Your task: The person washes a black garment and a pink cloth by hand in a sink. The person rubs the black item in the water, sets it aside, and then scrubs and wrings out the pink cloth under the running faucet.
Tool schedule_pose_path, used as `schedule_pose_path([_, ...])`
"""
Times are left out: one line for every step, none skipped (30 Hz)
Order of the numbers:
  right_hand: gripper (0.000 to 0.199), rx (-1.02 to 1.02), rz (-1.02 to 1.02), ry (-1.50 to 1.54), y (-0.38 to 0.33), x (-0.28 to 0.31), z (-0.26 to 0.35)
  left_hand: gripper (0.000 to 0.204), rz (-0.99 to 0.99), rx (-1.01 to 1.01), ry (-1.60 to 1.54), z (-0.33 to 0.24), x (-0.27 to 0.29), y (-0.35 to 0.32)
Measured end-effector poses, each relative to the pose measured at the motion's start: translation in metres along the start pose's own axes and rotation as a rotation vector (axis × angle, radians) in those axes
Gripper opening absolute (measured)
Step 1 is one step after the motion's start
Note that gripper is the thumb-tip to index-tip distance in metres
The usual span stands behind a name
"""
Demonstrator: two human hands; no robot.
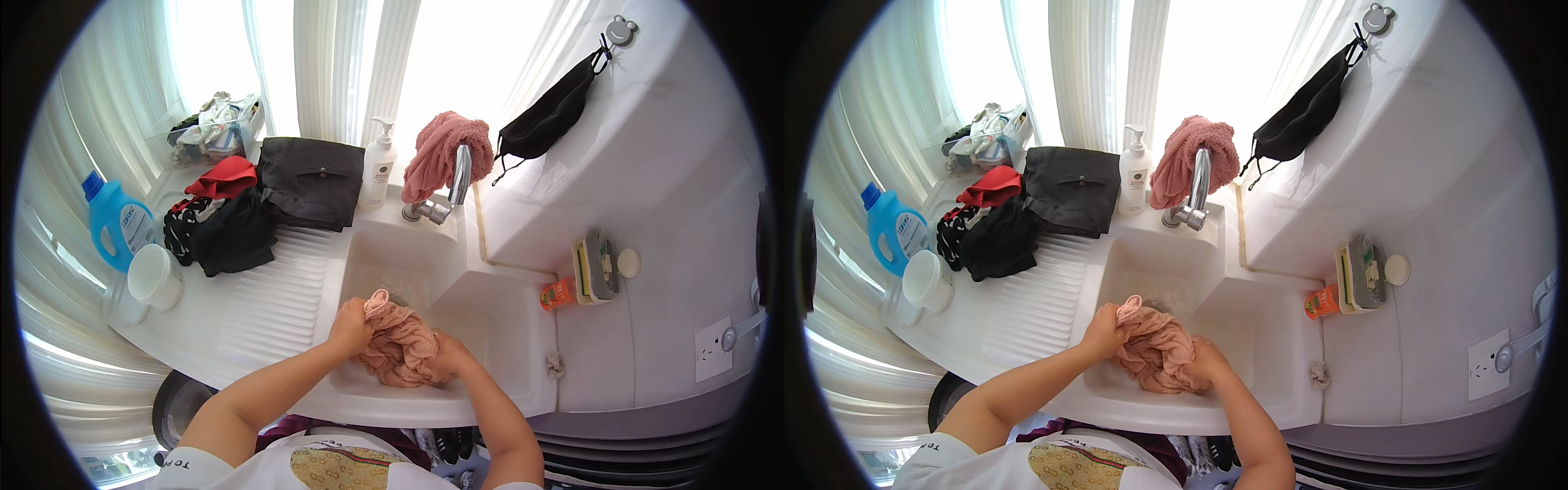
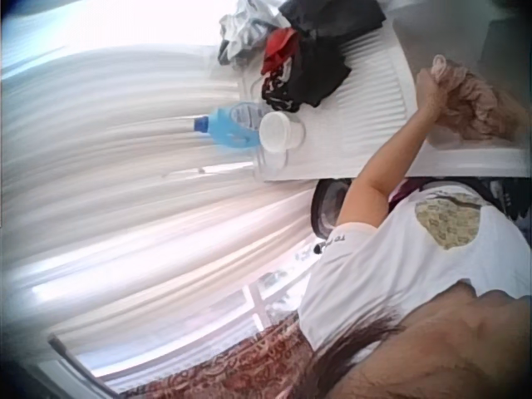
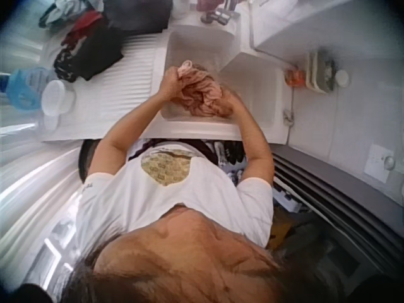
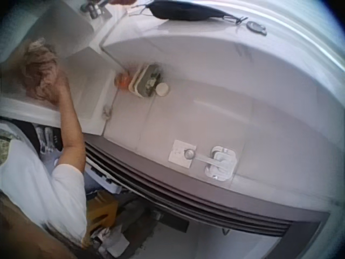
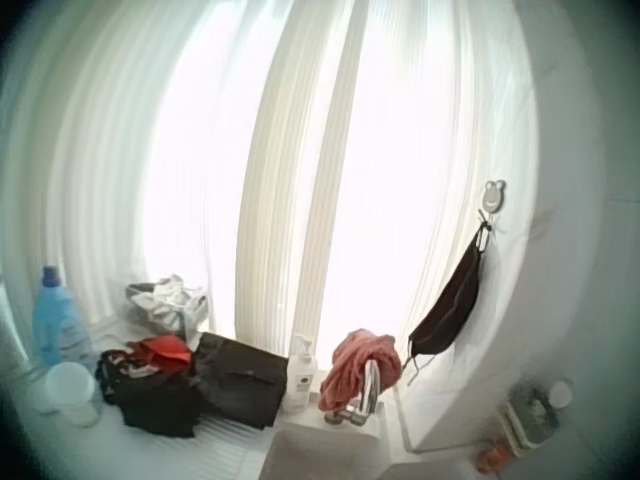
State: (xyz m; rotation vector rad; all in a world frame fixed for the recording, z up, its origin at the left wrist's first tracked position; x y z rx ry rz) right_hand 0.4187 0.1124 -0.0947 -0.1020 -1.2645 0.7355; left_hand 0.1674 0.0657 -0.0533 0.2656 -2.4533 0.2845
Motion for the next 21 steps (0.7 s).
schedule_pose_path([0.06, 0.068, -0.005, -0.206, 0.004, -0.014, 0.001, 0.049, 0.008, -0.052, 0.006, -0.002, 0.002, -0.002])
schedule_pose_path([0.059, 0.034, 0.005, -0.211, 0.007, -0.01, 0.012, 0.053, -0.036, -0.122, 0.064, -0.006, 0.009, -0.009])
schedule_pose_path([0.059, 0.0, 0.015, -0.218, 0.006, 0.003, 0.031, 0.056, -0.08, -0.191, 0.123, -0.013, 0.015, -0.019])
schedule_pose_path([0.058, -0.03, 0.024, -0.228, 0.006, 0.014, 0.048, 0.06, -0.125, -0.257, 0.183, -0.018, 0.022, -0.027])
schedule_pose_path([0.056, -0.043, 0.04, -0.066, 0.01, 0.022, 0.061, 0.063, -0.114, -0.297, 0.183, -0.018, 0.028, -0.033])
schedule_pose_path([0.054, -0.047, 0.058, 0.1, 0.017, 0.029, 0.074, 0.062, -0.065, -0.286, 0.071, -0.015, 0.037, -0.037])
schedule_pose_path([0.052, -0.05, 0.083, 0.264, 0.023, 0.032, 0.088, 0.061, -0.02, -0.275, -0.041, -0.011, 0.047, -0.041])
schedule_pose_path([0.051, -0.004, 0.015, 0.132, 0.027, 0.036, 0.109, 0.06, 0.02, -0.258, -0.148, -0.004, 0.058, -0.045])
schedule_pose_path([0.049, 0.046, -0.059, 0.001, 0.029, 0.039, 0.131, 0.05, 0.0, -0.232, -0.184, 0.005, 0.072, -0.048])
schedule_pose_path([0.048, 0.098, -0.136, -0.126, 0.032, 0.038, 0.152, 0.047, -0.046, -0.075, -0.391, 0.027, 0.088, -0.051])
schedule_pose_path([0.042, 0.288, -0.317, -0.026, 0.039, 0.033, 0.164, 0.044, -0.09, 0.062, -0.603, 0.046, 0.101, -0.054])
schedule_pose_path([0.038, 0.313, -0.394, 0.034, 0.041, 0.032, 0.181, 0.041, -0.131, 0.198, -0.818, 0.059, 0.117, -0.06])
schedule_pose_path([0.035, 0.336, -0.469, 0.097, 0.043, 0.031, 0.198, 0.035, -0.225, 0.361, -0.971, 0.076, 0.139, -0.07])
schedule_pose_path([0.032, 0.359, -0.543, 0.162, 0.043, 0.033, 0.216, 0.04, -0.372, 0.387, -1.06, 0.094, 0.165, -0.082])
schedule_pose_path([0.024, 0.442, -0.682, 0.25, 0.037, 0.039, 0.238, 0.047, -0.518, 0.448, -1.153, 0.115, 0.188, -0.093])
schedule_pose_path([0.023, 0.487, -0.727, 0.28, 0.035, 0.04, 0.26, 0.054, -0.663, 0.506, -1.244, 0.136, 0.211, -0.106])
schedule_pose_path([0.022, 0.533, -0.767, 0.312, 0.032, 0.041, 0.282, 0.059, -0.813, 0.532, -1.301, 0.151, 0.236, -0.12])
schedule_pose_path([0.021, 0.569, -0.812, 0.343, 0.028, 0.04, 0.299, 0.064, -0.955, 0.555, -1.354, 0.164, 0.259, -0.134])
schedule_pose_path([0.021, 0.591, -0.812, 0.366, 0.032, 0.034, 0.313, 0.068, -0.995, 0.57, -1.37, 0.177, 0.275, -0.14])
schedule_pose_path([0.021, 0.602, -0.784, 0.383, 0.036, 0.027, 0.327, 0.072, -1.039, 0.584, -1.388, 0.191, 0.288, -0.146])
schedule_pose_path([0.02, 0.612, -0.756, 0.399, 0.038, 0.02, 0.341, 0.077, -1.081, 0.597, -1.406, 0.207, 0.299, -0.149])
Point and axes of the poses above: each hand's wrist, its own y-axis towards the middle knuckle, its own x-axis out of the back of the hand, z = x × y, the point moved 7 cm from there along y, towards the middle knuckle, and after that the axes turned 1 degree about -y, right-handed, at the moved point
